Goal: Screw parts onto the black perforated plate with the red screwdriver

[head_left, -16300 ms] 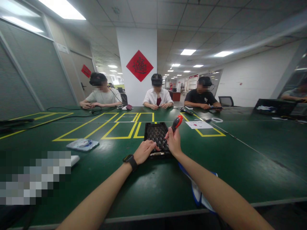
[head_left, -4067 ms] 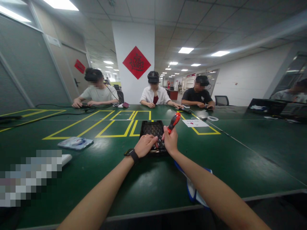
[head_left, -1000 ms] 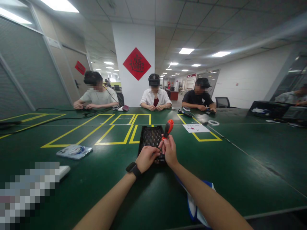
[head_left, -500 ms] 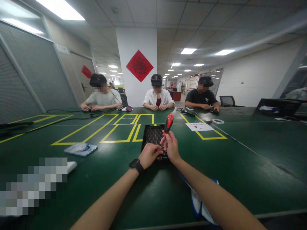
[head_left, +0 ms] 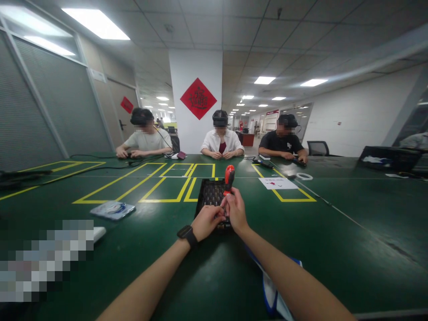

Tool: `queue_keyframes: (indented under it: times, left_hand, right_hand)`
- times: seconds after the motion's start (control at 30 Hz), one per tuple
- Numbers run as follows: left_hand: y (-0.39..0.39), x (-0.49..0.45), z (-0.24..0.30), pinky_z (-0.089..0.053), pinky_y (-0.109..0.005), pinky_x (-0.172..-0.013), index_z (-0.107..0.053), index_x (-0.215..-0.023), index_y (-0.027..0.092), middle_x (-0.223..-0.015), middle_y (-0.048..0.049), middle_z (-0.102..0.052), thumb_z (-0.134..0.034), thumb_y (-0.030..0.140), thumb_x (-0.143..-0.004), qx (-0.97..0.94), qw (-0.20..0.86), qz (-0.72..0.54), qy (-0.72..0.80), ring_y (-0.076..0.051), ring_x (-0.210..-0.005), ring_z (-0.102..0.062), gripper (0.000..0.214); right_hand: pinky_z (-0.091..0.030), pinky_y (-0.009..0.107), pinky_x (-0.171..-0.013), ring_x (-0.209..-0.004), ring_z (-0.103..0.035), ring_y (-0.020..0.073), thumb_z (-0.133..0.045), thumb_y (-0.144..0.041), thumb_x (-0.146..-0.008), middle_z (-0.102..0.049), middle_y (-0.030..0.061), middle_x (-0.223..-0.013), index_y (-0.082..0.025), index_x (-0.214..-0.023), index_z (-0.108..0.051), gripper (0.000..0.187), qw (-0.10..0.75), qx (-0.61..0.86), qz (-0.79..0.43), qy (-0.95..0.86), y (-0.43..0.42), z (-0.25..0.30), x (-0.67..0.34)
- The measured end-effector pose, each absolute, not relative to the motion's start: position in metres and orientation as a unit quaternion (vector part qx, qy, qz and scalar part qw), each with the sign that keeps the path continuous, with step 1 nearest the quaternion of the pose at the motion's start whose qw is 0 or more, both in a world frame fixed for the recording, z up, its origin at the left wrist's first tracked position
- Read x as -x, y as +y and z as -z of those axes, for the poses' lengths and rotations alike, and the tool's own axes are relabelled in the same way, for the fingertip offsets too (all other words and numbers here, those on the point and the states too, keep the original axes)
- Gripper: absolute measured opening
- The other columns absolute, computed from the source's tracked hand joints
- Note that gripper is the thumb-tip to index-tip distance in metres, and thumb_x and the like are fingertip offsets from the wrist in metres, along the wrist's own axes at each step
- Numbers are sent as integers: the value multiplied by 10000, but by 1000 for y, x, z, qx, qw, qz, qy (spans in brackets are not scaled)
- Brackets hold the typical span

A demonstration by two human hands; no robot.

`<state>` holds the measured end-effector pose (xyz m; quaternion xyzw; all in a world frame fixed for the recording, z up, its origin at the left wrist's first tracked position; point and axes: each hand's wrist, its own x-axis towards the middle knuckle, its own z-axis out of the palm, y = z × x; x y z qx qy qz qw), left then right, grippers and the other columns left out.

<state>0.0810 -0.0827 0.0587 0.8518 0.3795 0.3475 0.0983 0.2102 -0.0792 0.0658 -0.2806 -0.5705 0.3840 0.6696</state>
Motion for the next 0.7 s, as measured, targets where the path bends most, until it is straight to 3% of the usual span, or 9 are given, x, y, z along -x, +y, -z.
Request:
queue_keyframes:
  times: [0.17,0.33,0.5,0.7]
  left_hand:
    - [-83,-83,-61,-392,-246,-725,-583,-804,166,-760,-16,-633,-504,194,-804,-855,134,-357,353,-140,-734,-574,84]
    - [-79,-83,-59,-385,-239,-658,-557,-758,169,-710,6,-612,-615,289,-736,-843,112,-357,386,-134,-671,-552,135]
    - [-76,-81,-53,-372,-213,-595,-544,-705,160,-664,15,-590,-599,315,-748,-840,145,-355,383,-112,-618,-530,170]
    - [-81,-80,-56,-388,-228,-677,-592,-739,160,-696,-1,-614,-554,236,-780,-846,127,-363,369,-124,-678,-552,95]
  right_hand:
    - [-330,168,-418,-462,-392,56,-411,-377,-848,-503,-24,-647,-181,-1078,-492,313,656,292,-379,-583,-81,-68,-210]
    - [-366,174,-455,-511,-431,72,-438,-369,-834,-487,-30,-646,-192,-1059,-481,290,670,289,-358,-582,-81,-68,-209]
    - [-307,151,-400,-450,-378,45,-439,-363,-838,-507,-34,-673,-208,-1080,-447,287,688,293,-347,-566,-79,-64,-208]
    - [-275,152,-359,-374,-322,34,-375,-393,-854,-483,-59,-586,-186,-1056,-476,307,684,295,-372,-554,-82,-68,-209]
